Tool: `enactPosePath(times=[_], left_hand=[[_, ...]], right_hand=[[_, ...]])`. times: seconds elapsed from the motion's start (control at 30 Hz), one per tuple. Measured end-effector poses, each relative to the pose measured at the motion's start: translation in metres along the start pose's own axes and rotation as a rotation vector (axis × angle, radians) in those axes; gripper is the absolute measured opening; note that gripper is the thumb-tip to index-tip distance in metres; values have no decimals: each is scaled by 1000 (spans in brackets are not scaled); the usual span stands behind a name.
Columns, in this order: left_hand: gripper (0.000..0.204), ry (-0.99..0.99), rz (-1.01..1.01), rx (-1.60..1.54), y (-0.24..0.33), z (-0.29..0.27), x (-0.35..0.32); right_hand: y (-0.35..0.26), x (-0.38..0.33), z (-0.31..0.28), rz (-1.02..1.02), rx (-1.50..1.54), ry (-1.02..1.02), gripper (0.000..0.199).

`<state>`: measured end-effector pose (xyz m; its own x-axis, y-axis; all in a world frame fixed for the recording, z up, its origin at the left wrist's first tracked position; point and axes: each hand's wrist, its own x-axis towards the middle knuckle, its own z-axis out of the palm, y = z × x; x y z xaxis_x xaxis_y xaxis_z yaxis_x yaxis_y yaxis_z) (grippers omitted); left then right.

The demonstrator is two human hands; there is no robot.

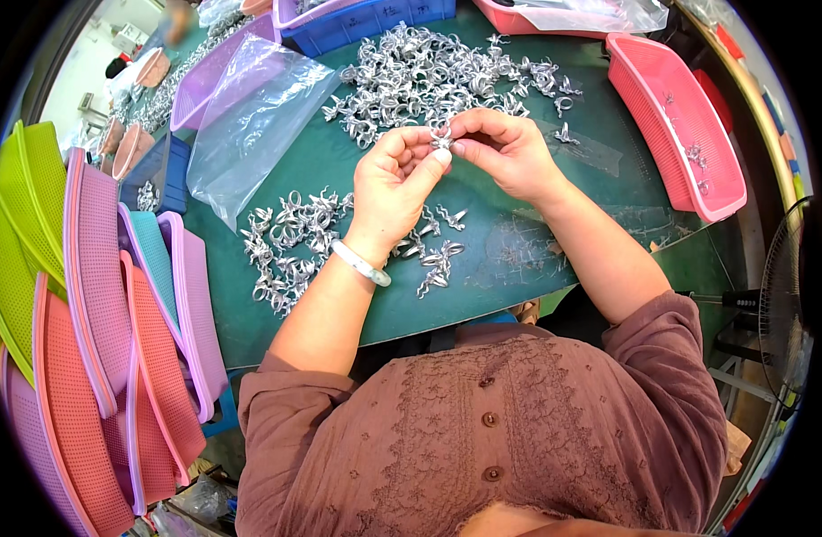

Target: The person sorts small metal components by hand on a workstation desk, picking them up from a pile and placing them into a pink plastic tray.

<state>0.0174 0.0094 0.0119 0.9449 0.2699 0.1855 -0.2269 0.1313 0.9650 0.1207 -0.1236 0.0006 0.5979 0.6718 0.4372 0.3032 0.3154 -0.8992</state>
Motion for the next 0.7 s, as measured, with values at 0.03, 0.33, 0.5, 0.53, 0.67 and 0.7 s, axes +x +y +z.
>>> enactPosePath(times=[0.03,0.33,0.5,0.53,0.67,0.7], left_hand=[[21,-1,0,2,0,0,0],[37,-13,56,-16,-2,2,0],[44,-28,45,-21,-3,1,1],[44,-26,43,-23,-3,1,1],[43,-23,33,-27,-2,2,1],[42,-25,31,-28,-2,2,1]], right_hand=[[0,0,0,-1,1,-1,14],[-1,1,1,-56,-8,-10,18],[-2,0,0,-75,-15,-14,21],[-2,0,1,-79,-19,-16,21],[-3,0,1,-66,-13,-14,23],[-3,0,1,-65,-9,-11,23]])
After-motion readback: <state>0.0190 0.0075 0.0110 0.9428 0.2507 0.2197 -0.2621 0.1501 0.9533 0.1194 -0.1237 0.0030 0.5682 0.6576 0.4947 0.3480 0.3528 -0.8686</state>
